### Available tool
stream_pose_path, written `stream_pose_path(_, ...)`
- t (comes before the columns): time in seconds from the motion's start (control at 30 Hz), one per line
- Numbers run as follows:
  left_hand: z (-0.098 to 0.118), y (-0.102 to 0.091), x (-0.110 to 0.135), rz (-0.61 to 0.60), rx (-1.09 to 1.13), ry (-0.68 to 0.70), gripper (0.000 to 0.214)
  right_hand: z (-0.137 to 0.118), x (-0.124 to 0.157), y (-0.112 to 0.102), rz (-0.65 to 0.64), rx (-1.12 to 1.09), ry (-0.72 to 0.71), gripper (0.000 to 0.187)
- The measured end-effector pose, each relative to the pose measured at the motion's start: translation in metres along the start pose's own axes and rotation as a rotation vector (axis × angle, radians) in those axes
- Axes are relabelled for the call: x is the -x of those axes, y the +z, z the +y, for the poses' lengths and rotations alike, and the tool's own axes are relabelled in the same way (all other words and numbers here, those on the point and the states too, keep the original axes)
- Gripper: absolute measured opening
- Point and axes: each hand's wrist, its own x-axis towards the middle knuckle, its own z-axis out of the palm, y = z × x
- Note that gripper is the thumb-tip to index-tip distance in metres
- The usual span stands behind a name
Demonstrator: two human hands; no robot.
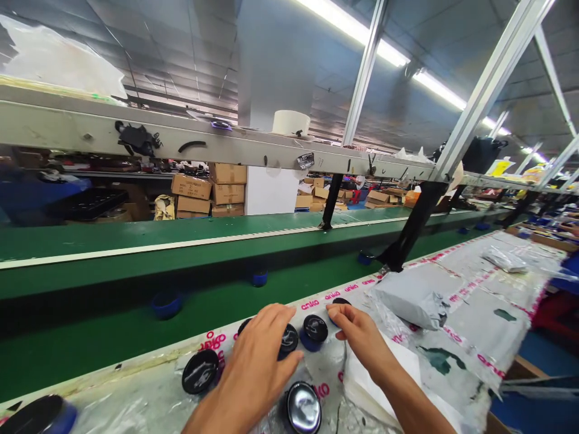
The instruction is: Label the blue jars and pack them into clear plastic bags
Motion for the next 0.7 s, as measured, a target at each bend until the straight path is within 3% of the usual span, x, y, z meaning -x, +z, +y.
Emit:
stream_pose_path(0.13,0.002,0.020,-0.040,-0.246,-0.023,-0.025,0.063,0.008,-0.002,0.011,-0.015,0.039,-0.008,0.042)
stream_pose_path(0.23,-0.007,0.040,-0.055,-0.348,-0.025,-0.032,0.077,0.013,-0.003,0.015,-0.025,0.047,-0.010,0.039)
stream_pose_path(0.4,-0.019,0.057,-0.063,-0.402,-0.015,-0.063,0.087,0.023,-0.003,0.020,-0.009,0.018,-0.001,0.040)
stream_pose_path(0.7,-0.004,0.064,-0.061,-0.355,-0.046,-0.114,0.082,0.025,-0.001,0.026,0.004,-0.022,-0.038,0.030)
